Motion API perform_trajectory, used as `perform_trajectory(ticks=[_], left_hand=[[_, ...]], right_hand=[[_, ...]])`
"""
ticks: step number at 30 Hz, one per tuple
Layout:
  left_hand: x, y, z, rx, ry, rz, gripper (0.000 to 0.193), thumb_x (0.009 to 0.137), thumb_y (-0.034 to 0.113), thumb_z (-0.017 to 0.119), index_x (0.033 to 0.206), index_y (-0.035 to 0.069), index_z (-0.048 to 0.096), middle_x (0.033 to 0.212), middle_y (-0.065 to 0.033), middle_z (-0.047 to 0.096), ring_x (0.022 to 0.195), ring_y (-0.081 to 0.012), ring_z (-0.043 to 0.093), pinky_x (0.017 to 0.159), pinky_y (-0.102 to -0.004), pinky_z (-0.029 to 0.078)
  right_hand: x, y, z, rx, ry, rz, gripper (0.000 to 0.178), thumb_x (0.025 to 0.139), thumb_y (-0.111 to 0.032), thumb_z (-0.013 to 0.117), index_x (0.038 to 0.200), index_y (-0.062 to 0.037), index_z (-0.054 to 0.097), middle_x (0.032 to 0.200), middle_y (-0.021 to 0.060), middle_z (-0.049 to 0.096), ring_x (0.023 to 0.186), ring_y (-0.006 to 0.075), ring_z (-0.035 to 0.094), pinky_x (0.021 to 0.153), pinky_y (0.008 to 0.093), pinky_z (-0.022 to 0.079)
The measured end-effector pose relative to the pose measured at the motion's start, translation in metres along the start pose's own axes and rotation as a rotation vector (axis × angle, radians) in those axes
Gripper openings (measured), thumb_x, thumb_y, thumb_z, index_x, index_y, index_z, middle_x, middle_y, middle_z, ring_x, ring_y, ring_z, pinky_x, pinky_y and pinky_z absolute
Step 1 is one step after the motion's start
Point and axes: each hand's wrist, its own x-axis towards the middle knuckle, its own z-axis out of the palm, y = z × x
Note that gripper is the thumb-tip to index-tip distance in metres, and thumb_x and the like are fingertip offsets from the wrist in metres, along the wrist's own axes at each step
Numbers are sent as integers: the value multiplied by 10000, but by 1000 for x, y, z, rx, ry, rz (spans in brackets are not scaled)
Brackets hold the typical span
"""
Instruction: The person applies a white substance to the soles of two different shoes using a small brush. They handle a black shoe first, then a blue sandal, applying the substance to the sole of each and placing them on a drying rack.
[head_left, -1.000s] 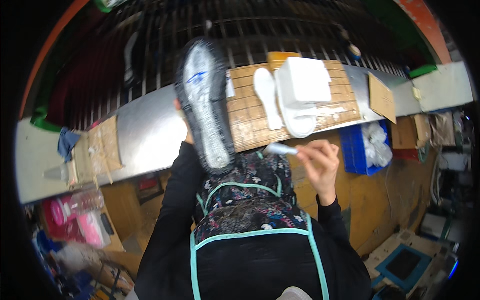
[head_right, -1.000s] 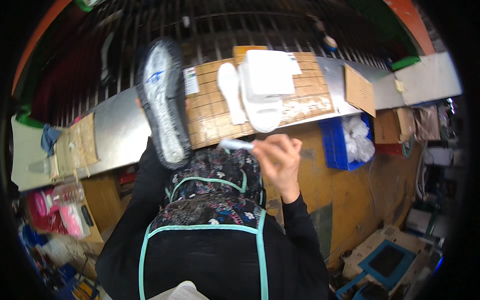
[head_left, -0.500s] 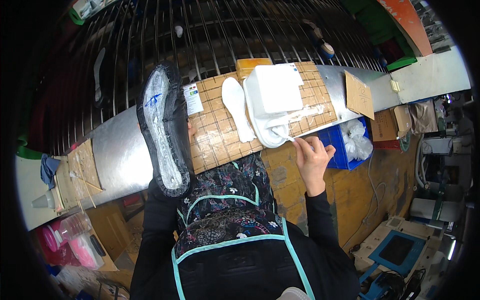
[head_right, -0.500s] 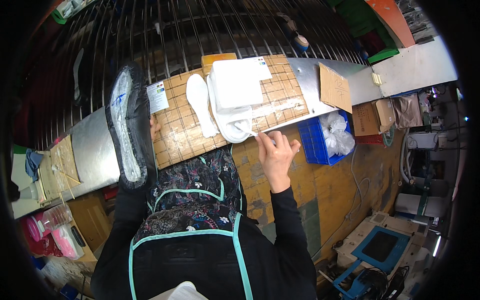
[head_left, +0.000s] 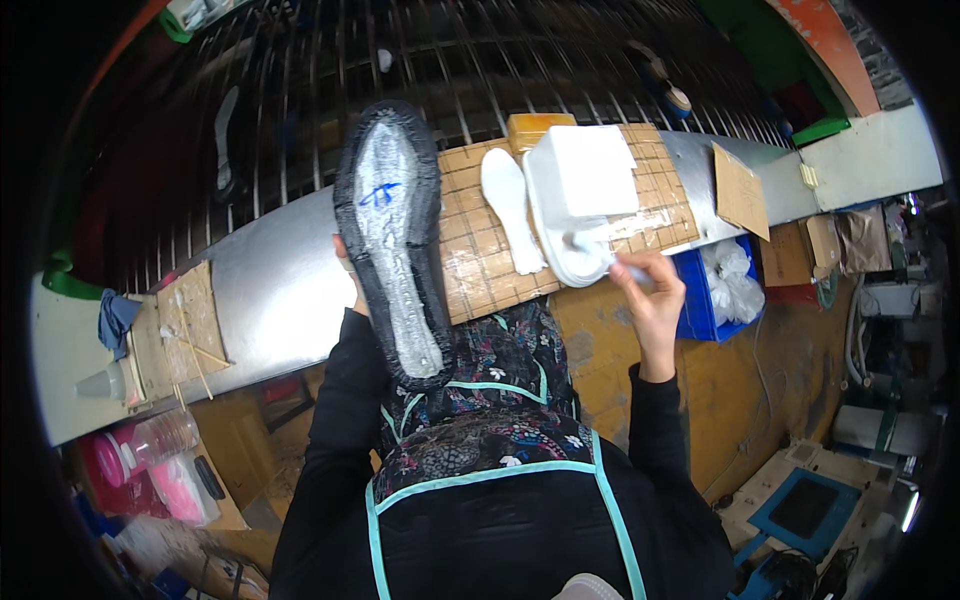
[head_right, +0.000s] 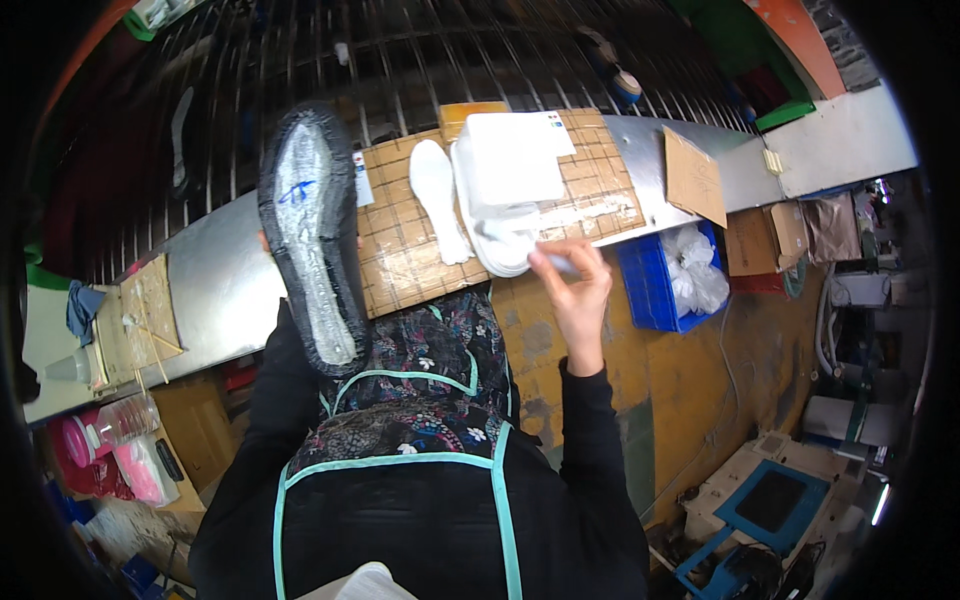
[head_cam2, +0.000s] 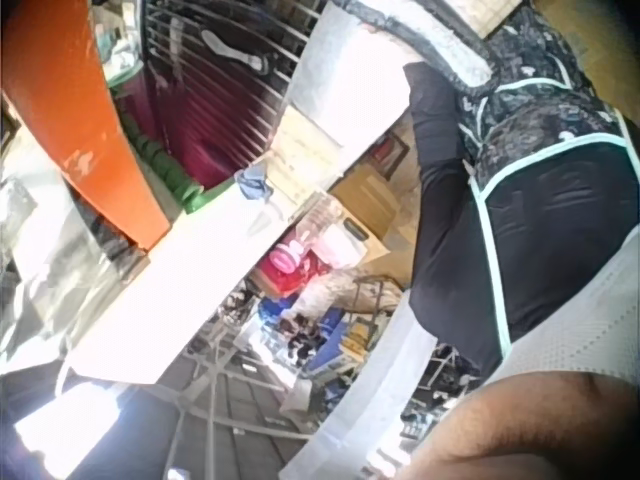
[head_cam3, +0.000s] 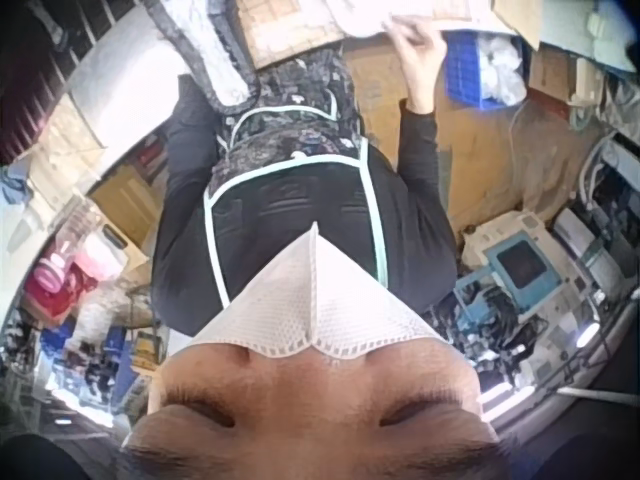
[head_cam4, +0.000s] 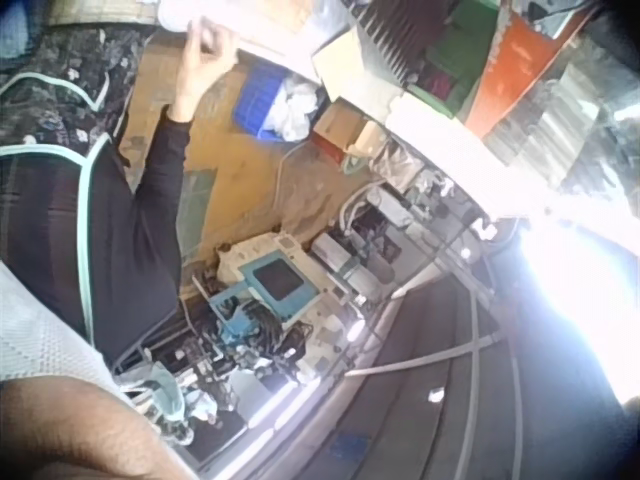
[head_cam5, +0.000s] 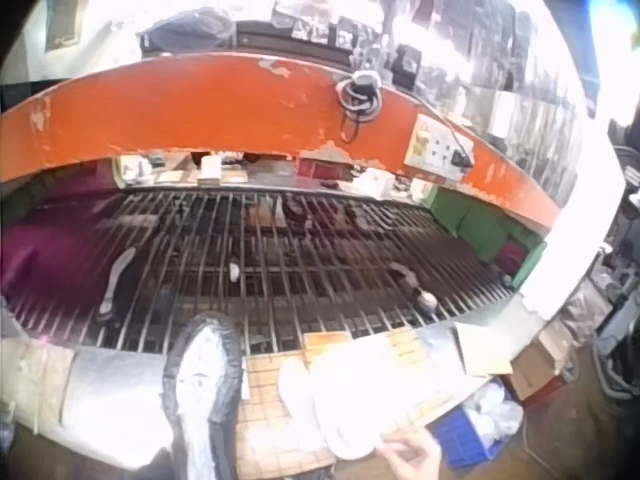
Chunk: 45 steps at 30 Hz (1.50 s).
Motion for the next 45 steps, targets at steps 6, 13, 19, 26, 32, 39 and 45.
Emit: perform_trajectory(ticks=[6,13,19,26,32,39,45], left_hand=[[-9,5,32,23,-28,-41,1109,656,835,589,1420,57,385,1356,-149,502,1180,-272,538,1003,-386,474],[-10,7,44,-34,-178,-83,1129,599,779,698,1416,55,406,1336,-159,534,1189,-259,559,1018,-374,478],[-12,9,51,-40,-162,-108,1151,576,769,721,1428,69,391,1352,-157,521,1230,-271,534,1053,-397,454],[-16,10,53,-25,-204,-160,1142,580,764,723,1421,60,405,1356,-162,521,1222,-282,539,1049,-398,453],[-17,11,51,34,-116,-119,1140,600,762,707,1431,54,377,1365,-181,500,1212,-292,538,1040,-415,454],[-7,4,51,-21,-177,-107,1151,595,745,726,1433,42,366,1359,-196,497,1217,-314,536,1041,-423,460],[-9,2,45,0,-167,-52,1105,646,721,708,1434,32,355,1365,-222,481,1187,-354,536,977,-489,489]], right_hand=[[35,-70,72,-200,199,-599,204,693,-121,819,884,-155,757,914,20,622,755,122,574,775,302,312],[82,-85,143,-335,204,-672,137,772,-209,765,900,-165,747,995,10,592,698,132,537,762,350,257],[17,-83,104,-492,32,-924,232,746,-211,784,972,-173,750,880,-2,612,696,95,523,736,329,228],[60,-83,109,-374,-17,-731,176,747,-193,775,920,-174,742,925,3,607,672,104,519,734,329,238],[66,-94,122,-360,59,-862,129,744,-225,781,853,-172,737,909,-1,612,662,103,524,727,330,248],[90,-87,115,-170,6,-705,128,751,-257,783,828,-160,749,893,-23,592,625,107,491,719,323,260],[89,-94,108,-316,-179,-728,140,741,-259,789,821,-152,750,884,-30,592,645,104,516,746,328,266]])
